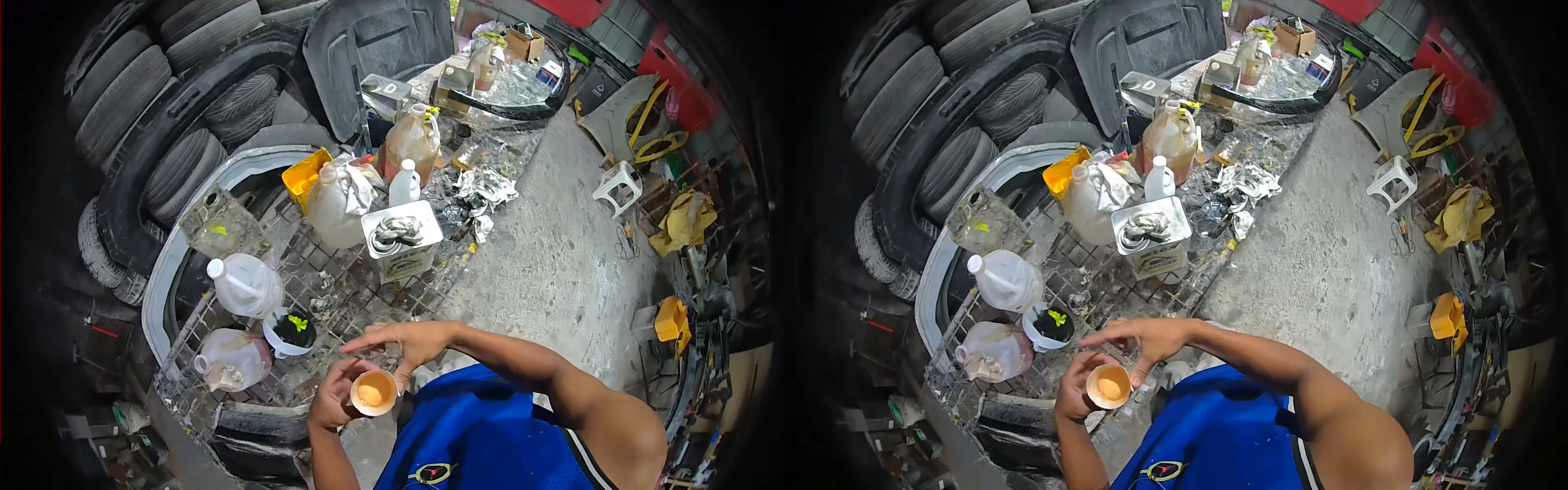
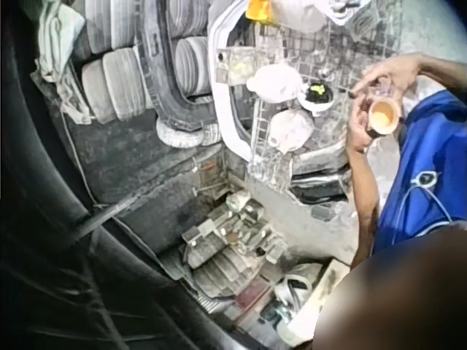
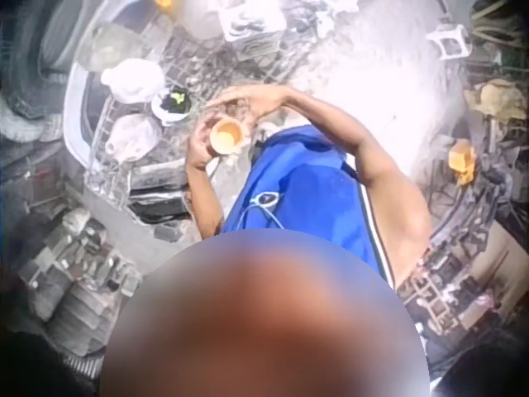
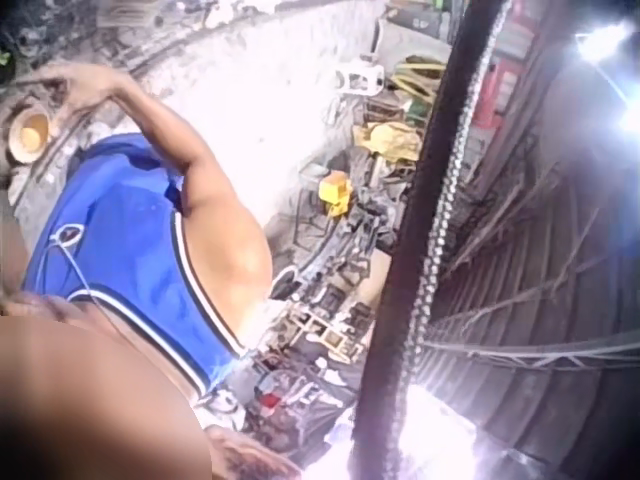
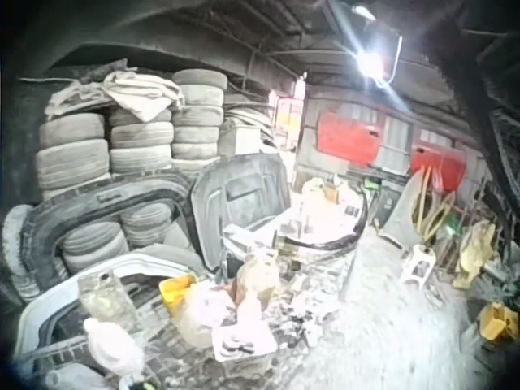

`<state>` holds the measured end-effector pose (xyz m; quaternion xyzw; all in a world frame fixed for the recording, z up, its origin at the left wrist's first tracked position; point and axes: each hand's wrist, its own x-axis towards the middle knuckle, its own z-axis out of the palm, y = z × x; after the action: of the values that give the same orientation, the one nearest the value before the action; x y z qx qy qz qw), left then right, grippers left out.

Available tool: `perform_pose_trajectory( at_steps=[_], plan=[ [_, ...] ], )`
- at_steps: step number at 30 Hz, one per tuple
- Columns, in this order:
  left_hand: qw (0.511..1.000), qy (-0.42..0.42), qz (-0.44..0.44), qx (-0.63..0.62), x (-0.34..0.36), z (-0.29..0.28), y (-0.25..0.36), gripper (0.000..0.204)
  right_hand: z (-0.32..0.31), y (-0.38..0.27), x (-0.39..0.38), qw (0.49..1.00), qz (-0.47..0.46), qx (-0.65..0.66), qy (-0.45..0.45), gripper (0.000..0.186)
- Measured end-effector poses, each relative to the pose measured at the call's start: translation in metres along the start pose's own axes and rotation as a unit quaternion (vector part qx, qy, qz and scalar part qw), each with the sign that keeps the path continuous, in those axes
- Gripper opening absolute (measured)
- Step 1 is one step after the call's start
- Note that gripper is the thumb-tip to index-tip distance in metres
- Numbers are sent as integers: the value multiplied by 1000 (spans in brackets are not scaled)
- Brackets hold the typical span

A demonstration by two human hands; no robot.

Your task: Mixing repair chemicals in a cup and applying masking tape to a car trim piece.

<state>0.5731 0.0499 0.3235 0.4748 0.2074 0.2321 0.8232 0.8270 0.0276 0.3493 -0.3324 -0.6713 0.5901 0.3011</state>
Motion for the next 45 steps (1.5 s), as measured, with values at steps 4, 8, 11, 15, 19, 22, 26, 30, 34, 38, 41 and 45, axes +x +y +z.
perform_pose_trajectory(
  at_steps=[4,8,11,15,19,22,26,30,34,38,41,45],
  plan=[
    [993,23,54,102,16,19,-5,68,-30,11,-15,998,32,33,36,94],
    [982,145,104,59,23,39,-42,75,-93,-1,-41,985,37,13,169,51],
    [939,310,135,-58,17,69,-64,92,-175,23,-64,939,20,66,338,38],
    [849,488,202,14,42,117,-63,89,-278,95,-60,875,8,-249,416,37],
    [799,557,213,78,81,153,-36,84,-305,158,-55,878,-36,-342,332,28],
    [782,563,210,168,83,168,-29,84,-301,182,-34,885,-49,-299,352,23],
    [742,604,221,188,79,182,-40,84,-299,188,-23,912,-55,-248,321,30],
    [718,629,229,191,71,195,-56,85,-296,186,-37,941,-18,-174,289,33],
    [703,649,197,215,45,208,-68,81,-297,189,-36,934,-6,-184,305,31],
    [657,707,127,230,14,220,-75,78,-337,207,-27,929,-62,-163,327,33],
    [573,748,-5,336,-3,243,-78,75,-343,168,-28,936,-17,-167,310,35],
    [551,797,102,224,17,268,-83,70,-355,97,-29,929,-18,-282,239,36]
  ],
)
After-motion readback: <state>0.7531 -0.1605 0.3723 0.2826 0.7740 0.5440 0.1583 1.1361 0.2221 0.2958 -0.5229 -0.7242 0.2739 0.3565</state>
